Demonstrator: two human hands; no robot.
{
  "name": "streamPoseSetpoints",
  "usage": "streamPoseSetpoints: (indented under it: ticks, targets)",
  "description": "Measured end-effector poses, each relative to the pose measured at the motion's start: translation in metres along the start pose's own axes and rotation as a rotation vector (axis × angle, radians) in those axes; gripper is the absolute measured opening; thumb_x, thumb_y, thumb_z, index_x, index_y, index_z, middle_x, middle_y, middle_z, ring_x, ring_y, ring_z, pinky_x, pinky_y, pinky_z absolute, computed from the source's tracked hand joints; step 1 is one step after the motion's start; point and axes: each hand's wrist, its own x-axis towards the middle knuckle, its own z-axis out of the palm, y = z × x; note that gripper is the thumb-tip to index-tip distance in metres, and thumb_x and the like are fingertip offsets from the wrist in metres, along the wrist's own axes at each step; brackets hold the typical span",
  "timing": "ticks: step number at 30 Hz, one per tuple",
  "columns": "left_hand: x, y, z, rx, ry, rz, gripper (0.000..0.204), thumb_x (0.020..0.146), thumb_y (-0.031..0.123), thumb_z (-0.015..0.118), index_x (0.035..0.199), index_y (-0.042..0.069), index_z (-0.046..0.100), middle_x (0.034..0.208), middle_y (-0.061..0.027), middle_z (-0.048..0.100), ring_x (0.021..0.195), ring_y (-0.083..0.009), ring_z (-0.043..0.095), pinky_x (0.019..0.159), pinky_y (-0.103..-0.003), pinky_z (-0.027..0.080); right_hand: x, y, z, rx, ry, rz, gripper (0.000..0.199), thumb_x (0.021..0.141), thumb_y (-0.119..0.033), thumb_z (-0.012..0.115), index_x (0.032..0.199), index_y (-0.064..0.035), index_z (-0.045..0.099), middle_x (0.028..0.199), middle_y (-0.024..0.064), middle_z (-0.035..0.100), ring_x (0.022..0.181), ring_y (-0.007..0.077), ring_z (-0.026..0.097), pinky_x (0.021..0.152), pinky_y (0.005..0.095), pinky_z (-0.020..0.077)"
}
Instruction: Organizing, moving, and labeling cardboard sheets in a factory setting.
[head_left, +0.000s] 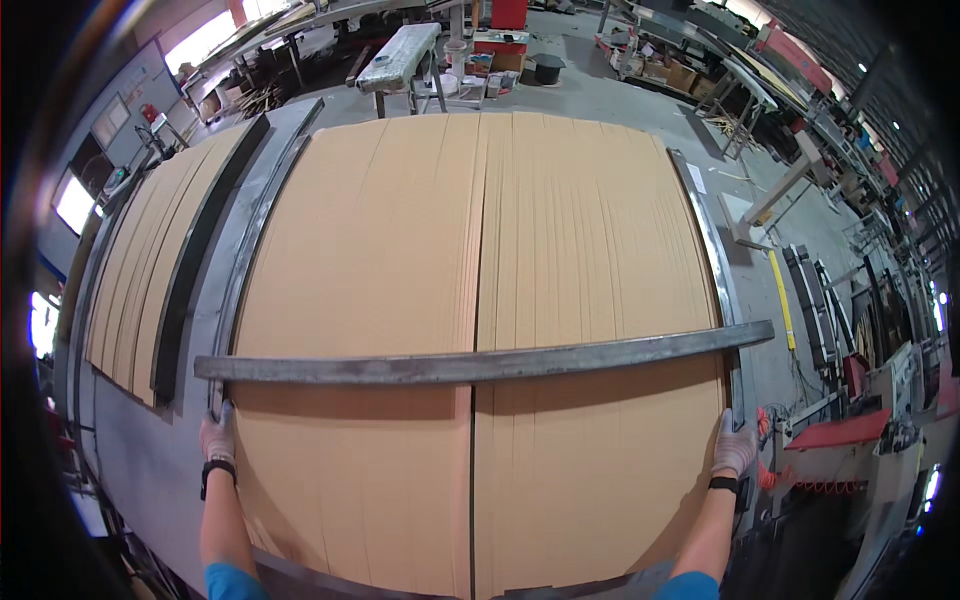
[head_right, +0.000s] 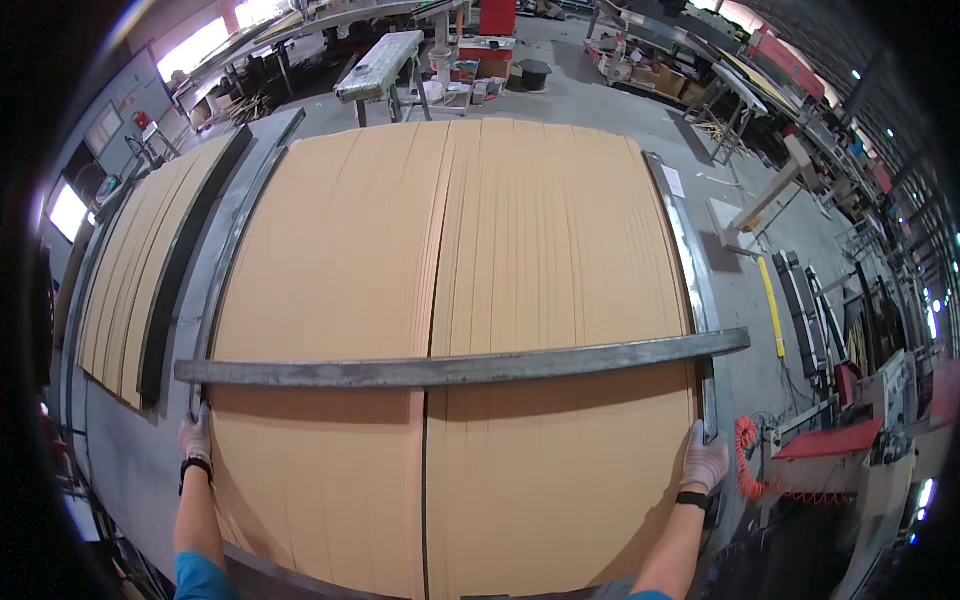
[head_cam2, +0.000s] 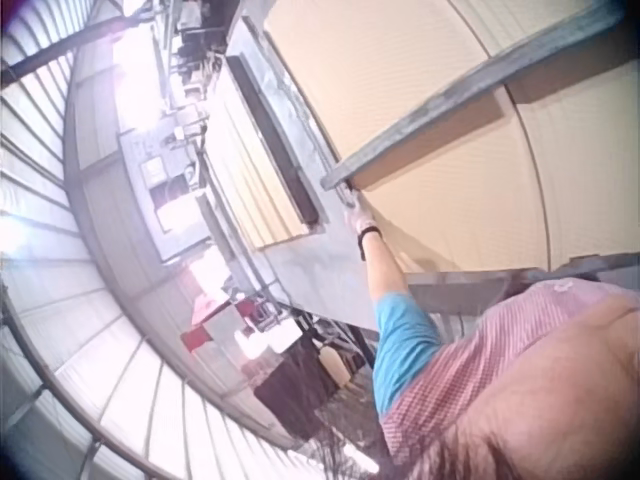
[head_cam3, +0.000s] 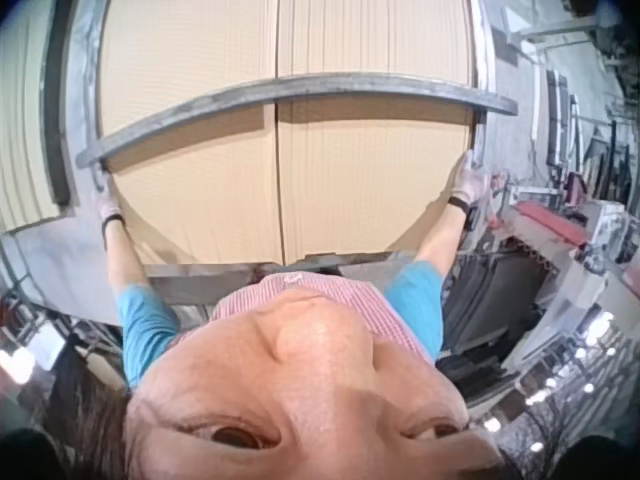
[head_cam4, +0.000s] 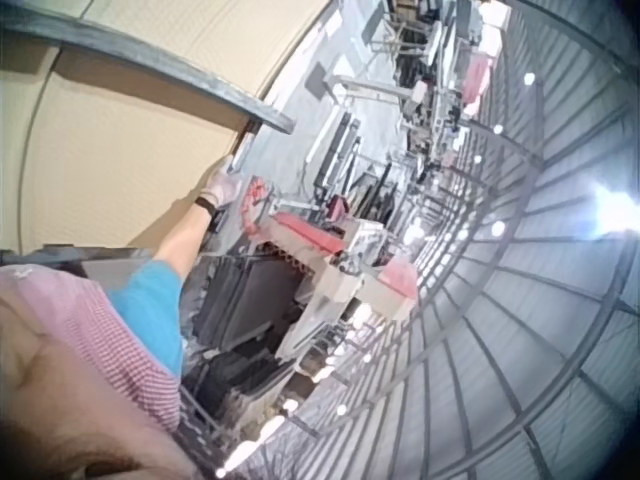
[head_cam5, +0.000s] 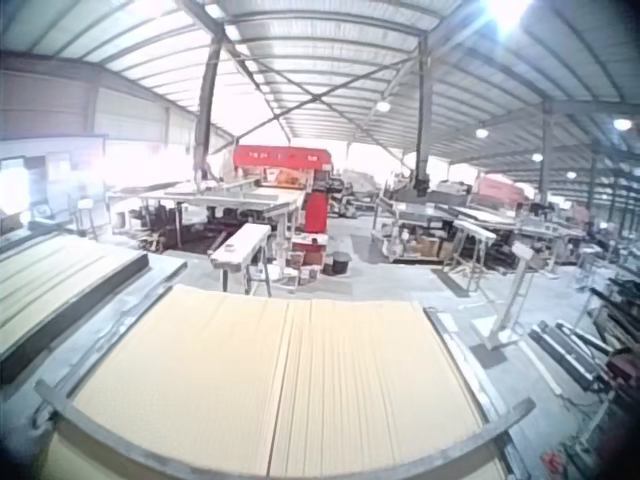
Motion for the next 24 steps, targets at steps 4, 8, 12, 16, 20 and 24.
streamPoseSetpoints:
  ticks: [4, 8, 12, 16, 20, 24]
  targets:
    - [-0.042, -0.068, -0.014, 0.005, 0.038, -0.028, 0.078, 0.075, 0.066, 0.062, 0.111, -0.003, 0.060, 0.102, -0.0253, 0.064, 0.097, -0.0422, 0.059, 0.083, -0.045, 0.045, -0.046, 0.056, -0.016, 0.042, 0.049, -0.046, 0.056, 0.084, -0.053, 0.059, 0.101, 0.0010, 0.063, 0.095, 0.0253, 0.065, 0.092, 0.0418, 0.061, 0.082, 0.0461, 0.0472]
    - [-0.089, -0.107, -0.034, -0.007, -0.028, -0.047, 0.076, 0.076, 0.065, 0.062, 0.113, -0.001, 0.060, 0.105, -0.0248, 0.064, 0.101, -0.0414, 0.059, 0.085, -0.045, 0.045, -0.081, 0.115, -0.023, 0.068, 0.019, -0.042, 0.055, 0.084, -0.052, 0.060, 0.100, 0.0000, 0.063, 0.095, 0.0235, 0.066, 0.092, 0.0412, 0.062, 0.081, 0.0455, 0.0474]
    - [-0.121, -0.145, -0.050, 0.035, -0.078, -0.109, 0.075, 0.077, 0.064, 0.062, 0.119, 0.001, 0.058, 0.110, -0.0237, 0.063, 0.107, -0.0405, 0.058, 0.089, -0.044, 0.044, -0.115, 0.161, -0.041, 0.084, -0.032, -0.007, 0.054, 0.084, -0.051, 0.061, 0.100, 0.0006, 0.063, 0.094, 0.0234, 0.066, 0.092, 0.0408, 0.062, 0.081, 0.0452, 0.0475]
    - [-0.134, -0.210, -0.042, -0.092, -0.073, -0.031, 0.071, 0.080, 0.060, 0.062, 0.121, 0.003, 0.057, 0.113, -0.0235, 0.063, 0.108, -0.0404, 0.057, 0.089, -0.043, 0.044, -0.127, 0.211, -0.033, 0.088, -0.036, -0.037, 0.053, 0.085, -0.048, 0.060, 0.102, 0.0014, 0.063, 0.093, 0.0241, 0.066, 0.090, 0.0407, 0.062, 0.081, 0.0450, 0.0474]
    - [-0.114, -0.216, -0.041, -0.183, -0.188, 0.072, 0.067, 0.085, 0.052, 0.063, 0.123, -0.002, 0.053, 0.109, -0.0203, 0.065, 0.103, -0.0299, 0.061, 0.090, -0.036, 0.045, -0.073, 0.288, 0.017, 0.397, -0.135, -0.065, 0.056, 0.092, -0.050, 0.050, 0.113, 0.0005, 0.057, 0.109, 0.0169, 0.061, 0.099, 0.0322, 0.057, 0.087, 0.0391, 0.0438]
    - [-0.089, -0.226, -0.042, -0.595, -0.470, 0.178, 0.062, 0.079, 0.024, 0.070, 0.132, 0.002, 0.047, 0.111, -0.0044, 0.059, 0.100, -0.0133, 0.053, 0.090, -0.026, 0.043, 0.034, 0.303, 0.023, 1.384, -0.329, 0.278, 0.068, 0.094, -0.050, 0.047, 0.139, 0.0020, 0.042, 0.143, 0.0115, 0.044, 0.129, 0.0218, 0.042, 0.108, 0.0320, 0.0311]
